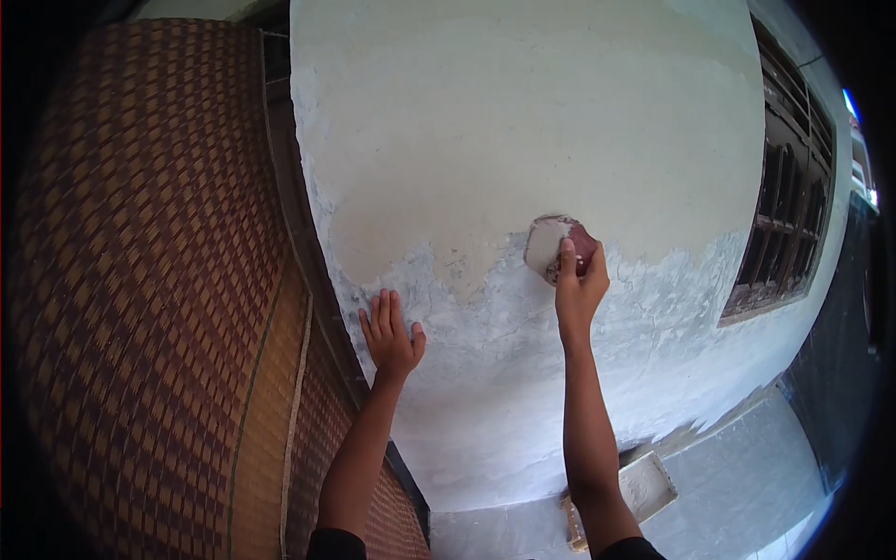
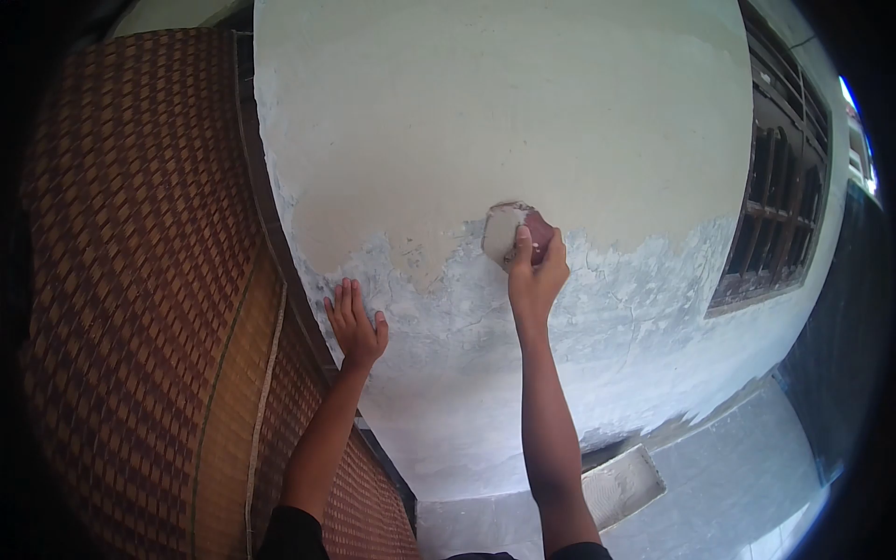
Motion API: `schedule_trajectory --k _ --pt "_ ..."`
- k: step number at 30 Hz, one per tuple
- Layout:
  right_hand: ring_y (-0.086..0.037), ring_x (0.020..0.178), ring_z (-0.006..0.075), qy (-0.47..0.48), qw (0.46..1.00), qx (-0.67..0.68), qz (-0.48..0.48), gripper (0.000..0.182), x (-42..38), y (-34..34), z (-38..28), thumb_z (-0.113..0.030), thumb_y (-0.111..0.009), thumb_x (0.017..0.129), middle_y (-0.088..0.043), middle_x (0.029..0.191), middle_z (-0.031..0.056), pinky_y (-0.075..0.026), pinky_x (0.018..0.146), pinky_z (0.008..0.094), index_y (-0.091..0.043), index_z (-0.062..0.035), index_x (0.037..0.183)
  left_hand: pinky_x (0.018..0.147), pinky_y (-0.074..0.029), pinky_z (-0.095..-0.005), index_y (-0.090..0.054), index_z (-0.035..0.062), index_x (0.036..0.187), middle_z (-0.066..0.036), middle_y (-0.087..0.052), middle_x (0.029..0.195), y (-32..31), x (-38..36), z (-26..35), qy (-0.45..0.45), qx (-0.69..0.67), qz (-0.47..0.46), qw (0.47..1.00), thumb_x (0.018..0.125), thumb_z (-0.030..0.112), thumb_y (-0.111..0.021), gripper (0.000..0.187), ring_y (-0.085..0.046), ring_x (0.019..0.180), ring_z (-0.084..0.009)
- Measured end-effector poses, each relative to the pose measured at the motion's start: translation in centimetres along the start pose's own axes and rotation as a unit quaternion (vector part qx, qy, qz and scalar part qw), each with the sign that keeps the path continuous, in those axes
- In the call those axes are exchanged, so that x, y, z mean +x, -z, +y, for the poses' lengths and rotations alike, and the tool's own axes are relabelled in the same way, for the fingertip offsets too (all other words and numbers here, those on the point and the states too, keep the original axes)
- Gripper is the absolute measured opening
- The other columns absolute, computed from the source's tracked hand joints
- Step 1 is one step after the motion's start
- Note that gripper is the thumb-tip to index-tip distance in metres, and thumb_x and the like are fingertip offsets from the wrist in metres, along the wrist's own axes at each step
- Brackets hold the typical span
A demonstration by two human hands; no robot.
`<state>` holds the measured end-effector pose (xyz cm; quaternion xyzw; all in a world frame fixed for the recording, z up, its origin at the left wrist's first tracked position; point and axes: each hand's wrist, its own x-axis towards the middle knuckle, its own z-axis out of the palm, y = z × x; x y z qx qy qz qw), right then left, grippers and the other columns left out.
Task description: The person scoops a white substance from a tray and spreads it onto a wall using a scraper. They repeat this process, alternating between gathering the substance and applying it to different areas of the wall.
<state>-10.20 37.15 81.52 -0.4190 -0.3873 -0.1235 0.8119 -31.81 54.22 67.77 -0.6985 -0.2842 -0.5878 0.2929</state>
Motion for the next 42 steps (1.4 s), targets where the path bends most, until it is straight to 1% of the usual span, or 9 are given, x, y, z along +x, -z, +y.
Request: schedule_trajectory --k 5,11,14,21,25,28,31,33,42 --pt "-0.058 0.066 0.0195 0.067 0.975 -0.175 -0.122 0.029 -1.7 -2.1 0.5 -0.025 -0.069 0.091 -0.057 0.082 0.0173 -0.046 0.06 0.033 -0.06 0.0021 0.099 0.116 -0.015 -0.0559 -0.034 -0.0044 0.145 -0.019 -0.035 0.149 0.1 -0.2 0.2 -0.007 -0.001 -0.011 1.0 0.093 0.031 -0.043 0.063 -0.028 0.141 -0.0354" --pt "-0.063 0.073 0.0213 -0.051 0.994 0.097 0.005 0.029 -1.6 -1.5 -2.0 -0.025 -0.066 0.093 -0.062 0.084 0.0148 -0.05 0.063 0.0322 -0.061 0.0023 0.101 0.116 -0.015 -0.0553 -0.035 -0.0048 0.144 -0.019 -0.036 0.149 -0.2 -0.2 0.2 -0.005 0.004 0.0 1.0 0.094 0.031 -0.042 0.062 -0.028 0.141 -0.0351" --pt "-0.062 0.066 0.0195 0.112 0.978 -0.133 -0.117 0.025 -2.8 -3.5 0.3 -0.022 -0.064 0.094 -0.065 0.083 0.0148 -0.047 0.056 0.0292 -0.059 0.0017 0.102 0.116 -0.017 -0.0544 -0.039 -0.0007 0.144 -0.015 -0.038 0.149 -0.1 -0.1 0.3 0.008 -0.008 0.003 1.0 0.093 0.033 -0.044 0.061 -0.031 0.14 -0.0318" --pt "-0.062 0.068 0.0181 -0.047 0.997 0.05 -0.046 0.025 -2.8 -3.3 -1.6 -0.022 -0.063 0.095 -0.063 0.085 0.0123 -0.05 0.059 0.0302 -0.058 0.0013 0.102 0.117 -0.015 -0.0555 -0.036 -0.0027 0.145 -0.017 -0.035 0.15 -0.3 -0.1 0.2 0.007 -0.003 -0.003 1.0 0.093 0.032 -0.044 0.062 -0.027 0.142 -0.0335" --pt "-0.063 0.076 0.0173 0.086 0.98 -0.159 -0.087 0.028 -2.8 -4.2 0.9 -0.026 -0.061 0.096 -0.063 0.086 0.0146 -0.051 0.067 0.0326 -0.058 0.0012 0.101 0.117 -0.015 -0.0556 -0.039 -0.0007 0.144 -0.016 -0.037 0.15 -0.1 -0.2 0.2 0.009 -0.014 -0.001 1.0 0.092 0.032 -0.045 0.062 -0.029 0.141 -0.0323" --pt "-0.065 0.078 0.0174 -0.008 1.0 -0.013 0.02 0.029 -1.7 -2.3 -1.4 -0.026 -0.06 0.096 -0.066 0.09 0.0163 -0.052 0.069 0.0311 -0.058 0.0017 0.103 0.117 -0.015 -0.0553 -0.039 -0.0007 0.144 -0.015 -0.036 0.15 -0.2 -0.2 0.3 0.013 -0.007 0.0 1.0 0.092 0.032 -0.045 0.062 -0.029 0.142 -0.032" --pt "-0.064 0.075 0.0171 -0.041 0.996 0.03 -0.076 0.026 -3.1 -3.9 -2.5 -0.023 -0.061 0.096 -0.066 0.091 0.0155 -0.052 0.068 0.0304 -0.058 0.0019 0.102 0.117 -0.015 -0.055 -0.038 -0.0008 0.145 -0.015 -0.036 0.151 -0.3 -0.2 0.3 0.011 -0.01 0.004 1.0 0.093 0.032 -0.044 0.062 -0.028 0.142 -0.0317" --pt "-0.061 0.071 0.0241 0.096 0.986 -0.027 -0.133 0.022 -4.0 -6.1 -1.8 -0.02 -0.062 0.095 -0.06 0.087 0.0165 -0.049 0.063 0.0337 -0.058 0.0012 0.101 0.117 -0.015 -0.055 -0.038 -0.0006 0.145 -0.015 -0.036 0.151 -0.2 -0.1 0.2 0.008 -0.012 0.001 1.0 0.093 0.033 -0.044 0.062 -0.028 0.142 -0.0316" --pt "-0.059 0.066 0.0244 0.082 0.991 -0.026 -0.106 0.022 -3.3 -6.9 -2.2 -0.02 -0.063 0.094 -0.058 0.082 0.0172 -0.046 0.058 0.034 -0.059 0.0012 0.099 0.117 -0.015 -0.0549 -0.038 0.0003 0.145 -0.015 -0.036 0.151 -0.5 -0.3 0.2 0.011 -0.013 0.003 1.0 0.093 0.034 -0.045 0.063 -0.028 0.142 -0.0315"
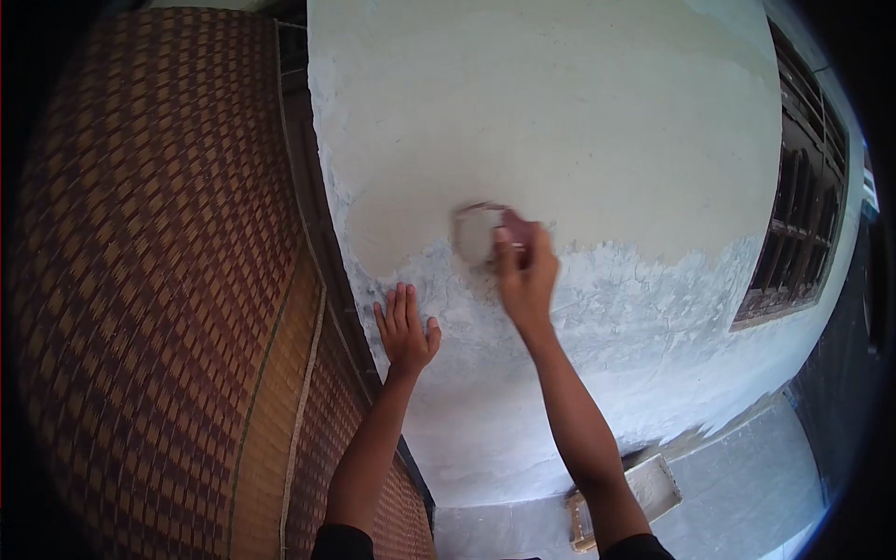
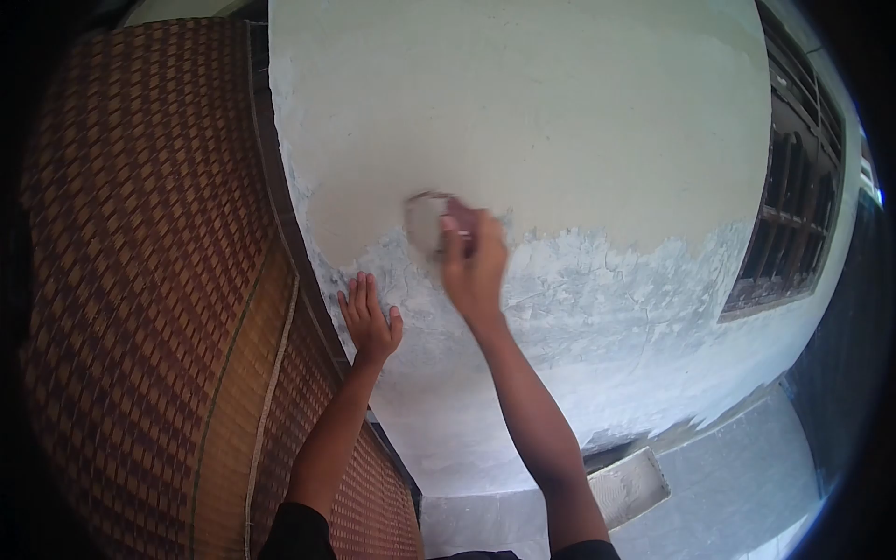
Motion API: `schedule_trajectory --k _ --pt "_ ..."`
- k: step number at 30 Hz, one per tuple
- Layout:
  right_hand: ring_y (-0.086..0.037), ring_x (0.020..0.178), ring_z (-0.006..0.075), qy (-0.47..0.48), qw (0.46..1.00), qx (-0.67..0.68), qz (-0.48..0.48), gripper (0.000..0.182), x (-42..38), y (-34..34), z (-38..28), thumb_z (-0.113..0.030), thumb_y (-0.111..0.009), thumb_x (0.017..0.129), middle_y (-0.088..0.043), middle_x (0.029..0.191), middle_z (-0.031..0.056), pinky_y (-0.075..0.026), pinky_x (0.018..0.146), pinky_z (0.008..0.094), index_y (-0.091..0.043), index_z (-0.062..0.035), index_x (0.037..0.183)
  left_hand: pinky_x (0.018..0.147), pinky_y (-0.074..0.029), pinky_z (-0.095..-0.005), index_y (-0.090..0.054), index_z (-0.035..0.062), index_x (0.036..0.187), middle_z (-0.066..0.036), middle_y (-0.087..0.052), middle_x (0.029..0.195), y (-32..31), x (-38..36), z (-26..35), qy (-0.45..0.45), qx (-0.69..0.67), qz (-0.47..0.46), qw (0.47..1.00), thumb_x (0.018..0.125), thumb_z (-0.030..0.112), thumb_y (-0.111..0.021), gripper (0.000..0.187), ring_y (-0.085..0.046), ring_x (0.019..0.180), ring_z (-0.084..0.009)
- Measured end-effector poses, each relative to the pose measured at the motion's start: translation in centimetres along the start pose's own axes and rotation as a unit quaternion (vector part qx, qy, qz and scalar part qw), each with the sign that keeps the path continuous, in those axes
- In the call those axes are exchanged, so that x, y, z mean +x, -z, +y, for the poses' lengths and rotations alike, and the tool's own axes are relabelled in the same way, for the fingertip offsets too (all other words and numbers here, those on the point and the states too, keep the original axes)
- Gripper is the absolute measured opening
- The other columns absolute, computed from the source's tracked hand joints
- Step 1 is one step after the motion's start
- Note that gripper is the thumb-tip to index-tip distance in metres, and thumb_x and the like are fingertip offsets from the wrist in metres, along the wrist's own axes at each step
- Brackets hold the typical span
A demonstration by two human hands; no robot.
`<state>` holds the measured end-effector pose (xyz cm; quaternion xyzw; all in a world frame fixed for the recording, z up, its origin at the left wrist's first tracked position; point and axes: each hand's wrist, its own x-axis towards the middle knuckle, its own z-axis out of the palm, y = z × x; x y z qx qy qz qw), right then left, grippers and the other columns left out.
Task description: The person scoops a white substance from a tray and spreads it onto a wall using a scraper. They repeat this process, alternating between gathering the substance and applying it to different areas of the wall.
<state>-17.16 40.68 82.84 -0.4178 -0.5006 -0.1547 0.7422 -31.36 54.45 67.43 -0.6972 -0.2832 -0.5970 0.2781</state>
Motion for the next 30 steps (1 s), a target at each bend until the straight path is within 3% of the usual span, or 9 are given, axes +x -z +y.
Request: schedule_trajectory --k 3,6,11,13,16,19,21,26,30 --pt "-0.056 0.064 0.0289 0.099 0.988 -0.116 -0.023 0.02 0.3 -0.3 1.0 -0.018 -0.063 0.093 -0.055 0.079 0.0176 -0.044 0.057 0.0369 -0.059 0.0008 0.099 0.117 -0.015 -0.0552 -0.038 0.0004 0.145 -0.015 -0.036 0.151 0.1 -0.1 0.1 -0.001 -0.004 -0.005 1.0 0.093 0.034 -0.045 0.063 -0.028 0.142 -0.0317" --pt "-0.06 0.065 0.0267 -0.037 0.996 -0.017 0.083 0.019 1.2 1.6 1.4 -0.018 -0.063 0.094 -0.058 0.083 0.0182 -0.048 0.059 0.0368 -0.06 0.0006 0.099 0.117 -0.015 -0.0555 -0.038 0.0003 0.145 -0.015 -0.036 0.151 0.0 -0.1 0.1 0.002 -0.001 -0.001 1.0 0.092 0.034 -0.045 0.063 -0.029 0.142 -0.032" --pt "-0.06 0.066 0.0276 0.036 0.996 -0.057 -0.05 0.02 -1.0 -1.0 0.1 -0.019 -0.064 0.093 -0.057 0.084 0.018 -0.047 0.058 0.0365 -0.061 -0.0001 0.099 0.116 -0.015 -0.0555 -0.038 0.0003 0.145 -0.015 -0.036 0.151 0.1 0.0 0.2 -0.001 -0.003 -0.003 1.0 0.092 0.034 -0.045 0.063 -0.03 0.141 -0.0323" --pt "-0.058 0.065 0.0296 0.05 0.992 -0.114 0.0 0.02 -0.5 -0.8 2.0 -0.019 -0.063 0.093 -0.057 0.083 0.0174 -0.046 0.057 0.0375 -0.061 0.0003 0.099 0.116 -0.016 -0.0557 -0.038 0.0003 0.145 -0.015 -0.035 0.151 0.3 0.1 0.1 -0.003 0.0 -0.006 1.0 0.092 0.033 -0.045 0.063 -0.03 0.141 -0.0326" --pt "-0.064 0.071 0.0278 -0.049 0.993 -0.022 0.106 0.022 0.3 2.0 1.3 -0.019 -0.063 0.093 -0.061 0.084 0.0192 -0.05 0.063 0.0368 -0.06 0.0017 0.098 0.116 -0.016 -0.0555 -0.038 -0.0001 0.145 -0.015 -0.036 0.151 0.1 0.0 0.1 0.002 0.003 -0.005 1.0 0.092 0.033 -0.044 0.063 -0.03 0.141 -0.0321" --pt "-0.066 0.075 0.0257 -0.147 0.986 0.082 0.011 0.02 -0.8 1.4 -1.5 -0.018 -0.064 0.092 -0.063 0.086 0.0197 -0.051 0.066 0.0364 -0.061 0.0012 0.098 0.116 -0.014 -0.0559 -0.034 -0.0035 0.145 -0.019 -0.034 0.15 0.2 0.1 0.0 -0.014 0.011 -0.007 1.0 0.093 0.032 -0.043 0.064 -0.027 0.142 -0.0352" --pt "-0.062 0.069 0.0248 -0.001 0.995 -0.064 -0.077 0.019 -1.8 -0.2 0.0 -0.017 -0.066 0.09 -0.06 0.081 0.0157 -0.048 0.062 0.0371 -0.062 -0.0002 0.098 0.116 -0.014 -0.0559 -0.034 -0.0037 0.145 -0.019 -0.034 0.15 0.5 0.2 0.0 -0.012 0.01 -0.015 1.0 0.093 0.031 -0.043 0.063 -0.027 0.142 -0.0352" --pt "-0.059 0.068 0.0237 -0.063 0.993 -0.041 0.094 0.021 -1.1 2.9 2.2 -0.019 -0.067 0.09 -0.058 0.084 0.0147 -0.047 0.06 0.0354 -0.063 0.0001 0.098 0.116 -0.014 -0.056 -0.034 -0.0044 0.145 -0.019 -0.035 0.15 0.5 0.3 -0.1 -0.014 0.011 -0.008 1.0 0.093 0.031 -0.043 0.064 -0.027 0.141 -0.0351" --pt "-0.055 0.064 0.0225 0.01 0.996 -0.085 -0.033 0.022 -2.4 1.6 0.5 -0.021 -0.067 0.091 -0.055 0.08 0.0137 -0.044 0.058 0.0342 -0.063 0.0003 0.098 0.116 -0.014 -0.056 -0.033 -0.0048 0.145 -0.02 -0.034 0.15 0.7 0.5 -0.2 -0.016 0.013 -0.016 1.0 0.093 0.031 -0.043 0.064 -0.027 0.141 -0.0352"
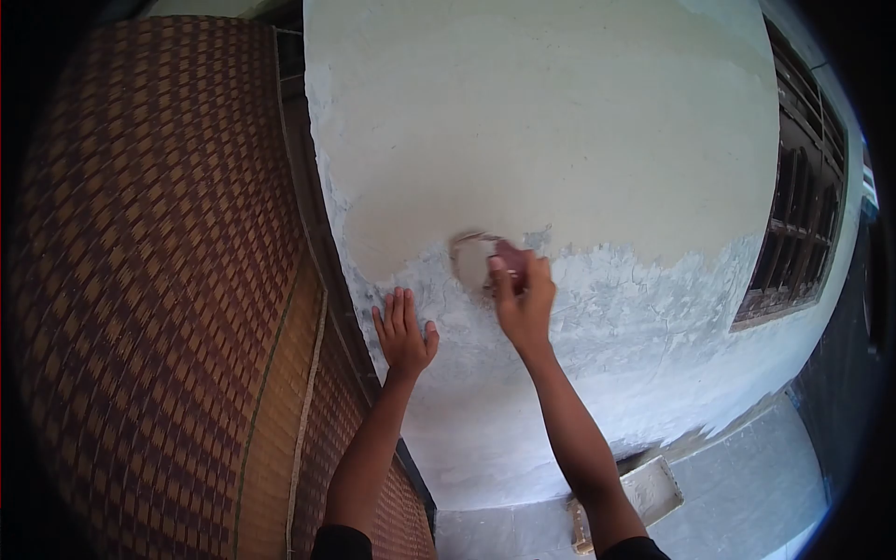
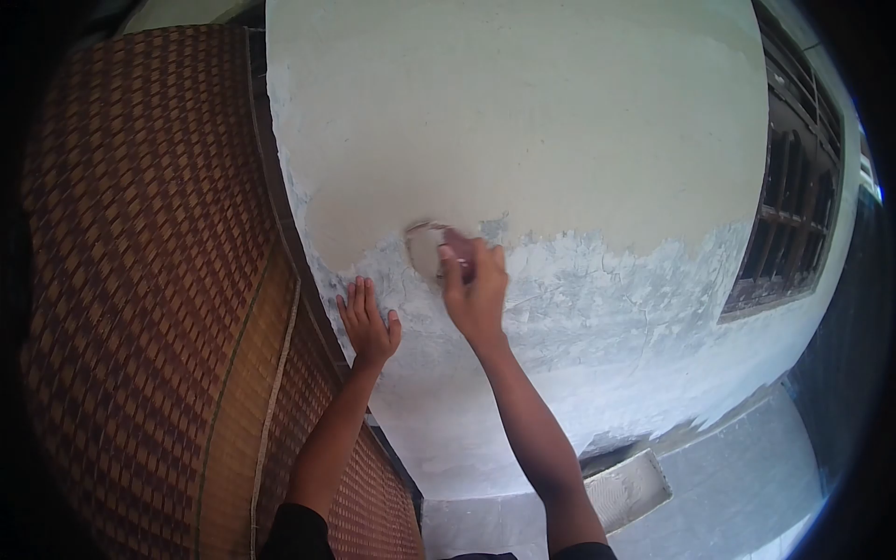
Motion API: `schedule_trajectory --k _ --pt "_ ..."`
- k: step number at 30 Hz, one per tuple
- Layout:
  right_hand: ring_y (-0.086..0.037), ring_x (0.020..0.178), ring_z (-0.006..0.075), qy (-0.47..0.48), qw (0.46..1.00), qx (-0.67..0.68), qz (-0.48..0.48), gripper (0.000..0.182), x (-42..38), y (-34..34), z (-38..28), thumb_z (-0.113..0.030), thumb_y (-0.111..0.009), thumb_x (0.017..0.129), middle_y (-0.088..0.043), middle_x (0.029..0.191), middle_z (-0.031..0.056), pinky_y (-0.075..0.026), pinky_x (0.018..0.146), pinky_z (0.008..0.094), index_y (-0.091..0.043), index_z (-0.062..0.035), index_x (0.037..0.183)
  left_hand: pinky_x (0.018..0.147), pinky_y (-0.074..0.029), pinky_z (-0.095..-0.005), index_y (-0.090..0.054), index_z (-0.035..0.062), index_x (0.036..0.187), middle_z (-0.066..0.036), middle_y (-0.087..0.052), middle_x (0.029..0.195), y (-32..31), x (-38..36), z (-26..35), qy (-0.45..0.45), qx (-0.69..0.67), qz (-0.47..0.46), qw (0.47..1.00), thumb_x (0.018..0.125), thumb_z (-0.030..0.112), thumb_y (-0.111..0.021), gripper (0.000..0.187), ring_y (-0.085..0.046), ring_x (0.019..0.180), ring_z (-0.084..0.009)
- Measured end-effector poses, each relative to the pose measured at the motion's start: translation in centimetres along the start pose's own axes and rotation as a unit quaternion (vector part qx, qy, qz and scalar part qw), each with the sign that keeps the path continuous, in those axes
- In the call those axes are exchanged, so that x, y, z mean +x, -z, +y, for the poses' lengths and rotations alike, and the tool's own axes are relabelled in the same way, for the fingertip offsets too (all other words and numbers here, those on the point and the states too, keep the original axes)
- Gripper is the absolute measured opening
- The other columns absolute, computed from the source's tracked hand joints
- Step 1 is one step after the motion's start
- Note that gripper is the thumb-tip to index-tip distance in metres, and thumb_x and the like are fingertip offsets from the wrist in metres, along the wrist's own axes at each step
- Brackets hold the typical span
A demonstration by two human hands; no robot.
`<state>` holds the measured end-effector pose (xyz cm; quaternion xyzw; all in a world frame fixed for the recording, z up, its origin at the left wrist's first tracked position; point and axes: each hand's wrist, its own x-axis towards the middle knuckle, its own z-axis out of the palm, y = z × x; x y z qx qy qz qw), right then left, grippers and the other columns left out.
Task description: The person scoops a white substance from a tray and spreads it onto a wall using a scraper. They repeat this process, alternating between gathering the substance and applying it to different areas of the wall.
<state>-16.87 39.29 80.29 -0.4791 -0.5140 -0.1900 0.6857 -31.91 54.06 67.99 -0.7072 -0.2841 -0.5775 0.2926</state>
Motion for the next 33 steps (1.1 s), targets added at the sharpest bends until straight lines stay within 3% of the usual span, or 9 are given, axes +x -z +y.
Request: schedule_trajectory --k 7,11,15,18,21,25,27,29,33 --pt "-0.058 0.07 0.0237 -0.126 0.975 0.136 0.126 0.026 0.9 2.1 1.9 -0.023 -0.067 0.091 -0.057 0.083 0.0149 -0.046 0.061 0.035 -0.062 0.0012 0.1 0.117 -0.015 -0.054 -0.037 -0.0002 0.145 -0.014 -0.036 0.15 -0.2 -0.3 0.2 0.02 -0.008 0.013 1.0 0.093 0.032 -0.044 0.062 -0.027 0.143 -0.031" --pt "-0.057 0.07 0.0244 0.005 0.996 -0.07 -0.047 0.027 -0.2 1.2 1.8 -0.024 -0.066 0.092 -0.057 0.082 0.0147 -0.045 0.062 0.0358 -0.06 0.0018 0.099 0.117 -0.014 -0.0542 -0.037 -0.0003 0.145 -0.014 -0.036 0.151 0.0 -0.5 0.3 0.013 -0.009 0.012 1.0 0.093 0.032 -0.043 0.062 -0.027 0.142 -0.0313" --pt "-0.057 0.072 0.0181 -0.113 0.981 0.074 0.139 0.03 1.3 4.3 4.9 -0.028 -0.064 0.095 -0.057 0.083 0.0106 -0.047 0.064 0.0334 -0.061 0.0012 0.101 0.117 -0.015 -0.0541 -0.037 -0.0006 0.145 -0.015 -0.036 0.15 -0.4 -0.2 0.2 0.013 -0.004 0.021 1.0 0.094 0.033 -0.043 0.062 -0.028 0.142 -0.0314" --pt "-0.058 0.072 0.019 -0.099 0.988 0.116 0.035 0.029 0.0 2.4 2.5 -0.027 -0.065 0.093 -0.057 0.085 0.0117 -0.047 0.062 0.0345 -0.061 0.0006 0.102 0.117 -0.015 -0.0543 -0.038 -0.0007 0.145 -0.015 -0.037 0.15 -0.4 -0.2 0.1 0.013 -0.005 0.021 1.0 0.093 0.033 -0.043 0.062 -0.028 0.142 -0.0316" --pt "-0.056 0.071 0.0247 0.024 0.997 -0.077 -0.005 0.029 0.2 1.7 4.5 -0.026 -0.067 0.091 -0.057 0.086 0.0145 -0.045 0.061 0.0364 -0.062 -0.0004 0.103 0.117 -0.015 -0.0547 -0.038 -0.0008 0.145 -0.015 -0.036 0.15 -0.1 -0.5 0.3 0.013 -0.011 0.012 1.0 0.093 0.032 -0.044 0.062 -0.028 0.142 -0.0319" --pt "-0.064 0.072 0.0207 -0.118 0.974 0.122 0.148 0.026 2.2 5.2 4.8 -0.023 -0.065 0.093 -0.064 0.085 0.0143 -0.051 0.063 0.0322 -0.062 0.0006 0.104 0.116 -0.014 -0.0565 -0.034 -0.0045 0.145 -0.019 -0.034 0.15 -0.3 -0.3 0.2 0.002 0.006 0.008 1.0 0.094 0.03 -0.042 0.063 -0.025 0.142 -0.035" --pt "-0.063 0.071 0.0206 -0.143 0.975 0.16 0.05 0.026 1.5 4.2 3.1 -0.024 -0.066 0.093 -0.062 0.084 0.0152 -0.051 0.063 0.033 -0.062 0.0008 0.1 0.116 -0.014 -0.0565 -0.034 -0.0045 0.145 -0.019 -0.034 0.15 -0.3 -0.2 0.1 0.002 0.004 0.008 1.0 0.094 0.03 -0.042 0.062 -0.026 0.142 -0.0352" --pt "-0.056 0.071 0.0213 -0.007 0.997 -0.071 -0.039 0.027 0.8 3.2 2.7 -0.025 -0.068 0.09 -0.057 0.084 0.0161 -0.046 0.063 0.0364 -0.062 -0.0005 0.102 0.116 -0.015 -0.0566 -0.034 -0.0046 0.145 -0.019 -0.034 0.15 -0.1 -0.5 0.2 0.0 0.001 0.003 1.0 0.094 0.03 -0.042 0.062 -0.026 0.142 -0.0354" --pt "-0.061 0.072 0.0206 -0.101 0.985 0.055 0.125 0.029 2.9 6.2 5.1 -0.026 -0.066 0.092 -0.062 0.084 0.0136 -0.049 0.064 0.0348 -0.063 -0.0006 0.106 0.117 -0.015 -0.0553 -0.038 -0.001 0.145 -0.015 -0.035 0.151 -0.4 -0.4 0.1 0.01 -0.006 0.018 1.0 0.092 0.031 -0.045 0.062 -0.027 0.142 -0.0318"
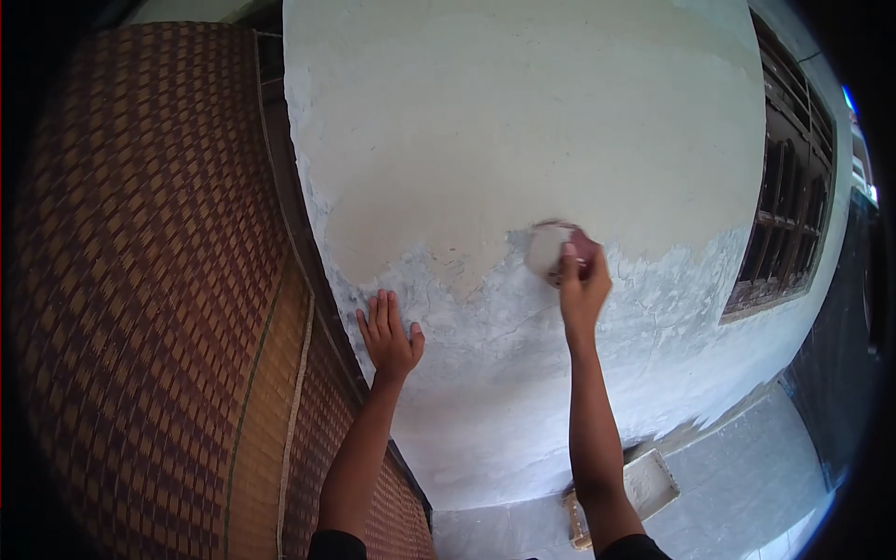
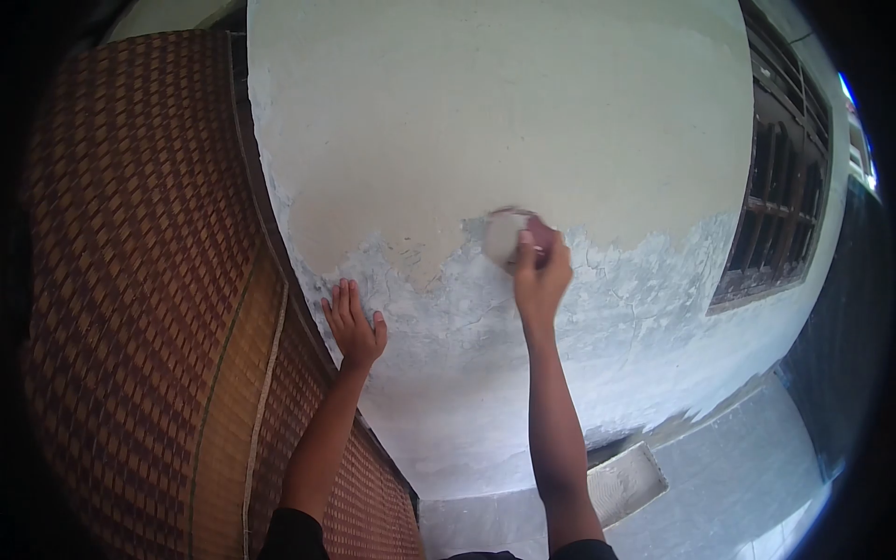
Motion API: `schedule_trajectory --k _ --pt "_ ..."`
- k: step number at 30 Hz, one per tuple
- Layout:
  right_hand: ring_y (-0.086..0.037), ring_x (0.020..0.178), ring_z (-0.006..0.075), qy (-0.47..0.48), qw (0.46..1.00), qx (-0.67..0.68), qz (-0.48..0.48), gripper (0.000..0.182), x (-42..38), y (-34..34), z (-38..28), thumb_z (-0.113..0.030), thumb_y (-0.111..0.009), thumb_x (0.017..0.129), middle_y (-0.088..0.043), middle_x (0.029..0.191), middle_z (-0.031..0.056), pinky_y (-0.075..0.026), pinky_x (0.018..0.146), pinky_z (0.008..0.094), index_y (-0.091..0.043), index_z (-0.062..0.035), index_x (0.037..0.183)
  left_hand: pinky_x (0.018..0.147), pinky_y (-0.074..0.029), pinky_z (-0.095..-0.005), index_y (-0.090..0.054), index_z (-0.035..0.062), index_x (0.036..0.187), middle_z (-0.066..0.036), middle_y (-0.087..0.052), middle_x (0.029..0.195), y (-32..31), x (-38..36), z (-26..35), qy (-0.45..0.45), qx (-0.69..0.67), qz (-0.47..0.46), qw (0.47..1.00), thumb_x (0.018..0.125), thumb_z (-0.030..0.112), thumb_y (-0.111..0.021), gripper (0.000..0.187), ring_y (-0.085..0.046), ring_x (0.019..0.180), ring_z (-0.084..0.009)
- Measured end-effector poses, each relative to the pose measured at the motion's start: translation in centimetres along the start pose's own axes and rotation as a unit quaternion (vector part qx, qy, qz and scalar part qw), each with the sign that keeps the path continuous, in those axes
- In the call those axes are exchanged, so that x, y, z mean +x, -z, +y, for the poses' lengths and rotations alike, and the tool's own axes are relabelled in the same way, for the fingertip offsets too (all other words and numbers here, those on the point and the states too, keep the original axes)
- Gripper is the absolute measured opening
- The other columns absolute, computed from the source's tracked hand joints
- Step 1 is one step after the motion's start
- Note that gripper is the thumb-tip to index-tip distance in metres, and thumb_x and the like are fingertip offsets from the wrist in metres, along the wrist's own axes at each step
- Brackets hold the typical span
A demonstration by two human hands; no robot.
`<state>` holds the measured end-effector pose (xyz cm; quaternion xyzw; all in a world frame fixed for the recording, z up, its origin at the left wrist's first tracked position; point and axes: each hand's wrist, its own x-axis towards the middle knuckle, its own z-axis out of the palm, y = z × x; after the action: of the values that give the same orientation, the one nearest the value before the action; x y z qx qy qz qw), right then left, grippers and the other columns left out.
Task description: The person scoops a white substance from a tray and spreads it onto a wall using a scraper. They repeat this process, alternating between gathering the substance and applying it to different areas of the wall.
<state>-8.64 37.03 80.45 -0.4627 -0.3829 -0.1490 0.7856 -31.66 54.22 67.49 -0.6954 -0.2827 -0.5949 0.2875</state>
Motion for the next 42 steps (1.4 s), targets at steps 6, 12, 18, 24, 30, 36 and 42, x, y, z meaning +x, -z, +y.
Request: schedule_trajectory --k 6,12,18,24,30,36,42 --pt "-0.062 0.071 0.0189 0.095 0.984 -0.07 -0.137 0.032 -2.3 -1.8 0.9 -0.027 -0.065 0.094 -0.063 0.087 0.0148 -0.05 0.061 0.0323 -0.062 0.0005 0.109 0.117 -0.016 -0.0552 -0.037 -0.0011 0.145 -0.016 -0.036 0.15 0.1 0.1 0.3 0.002 0.0 -0.007 1.0 0.092 0.031 -0.045 0.062 -0.027 0.142 -0.0317" --pt "-0.06 0.076 0.0158 -0.066 0.991 0.118 -0.008 0.031 -0.9 1.8 0.2 -0.03 -0.064 0.094 -0.063 0.087 0.0119 -0.049 0.065 0.0335 -0.063 -0.0018 0.108 0.116 -0.016 -0.0554 -0.036 -0.001 0.146 -0.016 -0.035 0.151 -0.2 0.2 0.1 -0.002 0.004 -0.002 1.0 0.092 0.031 -0.046 0.063 -0.026 0.142 -0.0318" --pt "-0.062 0.072 0.0264 0.023 0.997 -0.053 -0.057 0.024 -2.4 -0.2 1.5 -0.022 -0.066 0.092 -0.062 0.083 0.0166 -0.048 0.065 0.0357 -0.061 -0.0002 0.099 0.117 -0.013 -0.0563 -0.03 -0.0044 0.147 -0.021 -0.032 0.15 1.0 0.3 0.8 -0.004 -0.011 -0.041 0.999 0.091 0.025 -0.048 0.066 -0.025 0.142 -0.0372" --pt "-0.056 0.083 0.0089 -0.072 0.997 0.015 -0.022 0.026 -4.2 6.7 2.7 -0.024 -0.06 0.098 -0.064 0.093 0.0051 -0.047 0.076 0.0259 -0.058 0.001 0.104 0.116 -0.014 -0.0565 -0.029 -0.0044 0.147 -0.022 -0.029 0.151 2.0 -3.1 3.9 0.061 -0.08 -0.079 0.992 0.092 0.021 -0.051 0.064 -0.024 0.142 -0.0383" --pt "-0.055 0.091 0.0073 -0.181 0.982 0.036 -0.035 0.024 -8.0 15.2 5.3 -0.022 -0.058 0.1 -0.063 0.101 0.0018 -0.045 0.084 0.0243 -0.058 -0.0012 0.112 0.111 -0.028 -0.0537 -0.042 -0.0023 0.14 -0.02 -0.041 0.139 2.6 -7.6 12.6 0.054 -0.193 -0.133 0.971 0.09 0.017 -0.054 0.055 -0.039 0.131 -0.0376" --pt "-0.057 0.095 0.0086 -0.283 0.958 0.034 -0.019 0.026 -9.9 25.2 8.6 -0.021 -0.059 0.099 -0.064 0.107 0.0036 -0.047 0.086 0.0266 -0.058 -0.0011 0.116 0.101 -0.038 -0.0455 -0.048 0.0003 0.133 -0.018 -0.051 0.126 2.5 -12.3 22.5 0.094 -0.324 -0.237 0.911 0.089 0.011 -0.054 0.046 -0.049 0.118 -0.0334" --pt "-0.057 0.094 0.0103 -0.325 0.946 0.019 -0.013 0.029 -9.8 36.3 13.6 -0.023 -0.06 0.098 -0.064 0.106 0.006 -0.047 0.083 0.0261 -0.058 0.0011 0.114 0.101 -0.039 -0.045 -0.048 0.0007 0.133 -0.019 -0.053 0.125 1.8 -15.9 32.7 0.136 -0.337 -0.289 0.886 0.091 0.012 -0.053 0.043 -0.05 0.118 -0.035"
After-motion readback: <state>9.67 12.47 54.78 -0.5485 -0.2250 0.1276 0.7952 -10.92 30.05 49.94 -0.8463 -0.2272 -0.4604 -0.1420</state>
